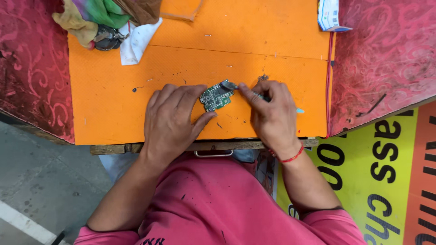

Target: The person cleans a small green circuit board using a blue-bristled brush, rubbing the surface repeatedly and turning the board over to clean different sides.

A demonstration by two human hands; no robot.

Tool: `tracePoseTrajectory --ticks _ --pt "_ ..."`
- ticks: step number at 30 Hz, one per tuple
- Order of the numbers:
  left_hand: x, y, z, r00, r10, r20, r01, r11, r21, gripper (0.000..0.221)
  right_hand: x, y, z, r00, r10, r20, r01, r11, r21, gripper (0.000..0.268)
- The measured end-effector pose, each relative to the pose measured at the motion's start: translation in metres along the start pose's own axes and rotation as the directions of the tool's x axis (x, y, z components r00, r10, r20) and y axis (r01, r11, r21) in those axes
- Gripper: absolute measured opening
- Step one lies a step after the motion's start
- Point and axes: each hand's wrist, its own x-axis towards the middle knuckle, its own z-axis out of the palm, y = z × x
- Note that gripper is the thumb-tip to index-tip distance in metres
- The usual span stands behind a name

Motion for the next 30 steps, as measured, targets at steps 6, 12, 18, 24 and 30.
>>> tracePoseTrajectory --ticks 6,12,18,24,30 --pt "-0.011 0.011 0.006 0.998 0.006 -0.062 0.001 0.993 0.114 0.041 0.001 -0.006 0.003 0.999 0.005 -0.041 -0.007 0.998 -0.064 0.048" --pt "-0.015 0.003 0.009 0.986 0.154 -0.067 -0.143 0.98 0.141 0.007 -0.003 -0.007 0.004 0.995 -0.095 0.012 0.096 0.99 -0.102 0.051" --pt "-0.013 0.005 0.007 0.991 0.118 -0.059 -0.111 0.989 0.101 0.006 -0.01 -0.012 -0.001 0.985 -0.151 0.086 0.156 0.986 -0.062 0.056" --pt "-0.012 0.005 0.005 0.993 0.114 -0.039 -0.11 0.99 0.092 0.008 -0.015 -0.013 -0.006 0.987 -0.11 0.119 0.109 0.994 0.013 0.062" --pt "-0.011 0.01 0.001 0.998 0.005 -0.067 0.006 0.987 0.163 0.037 -0.011 -0.014 0.0 0.989 -0.127 0.075 0.126 0.992 0.028 0.055"
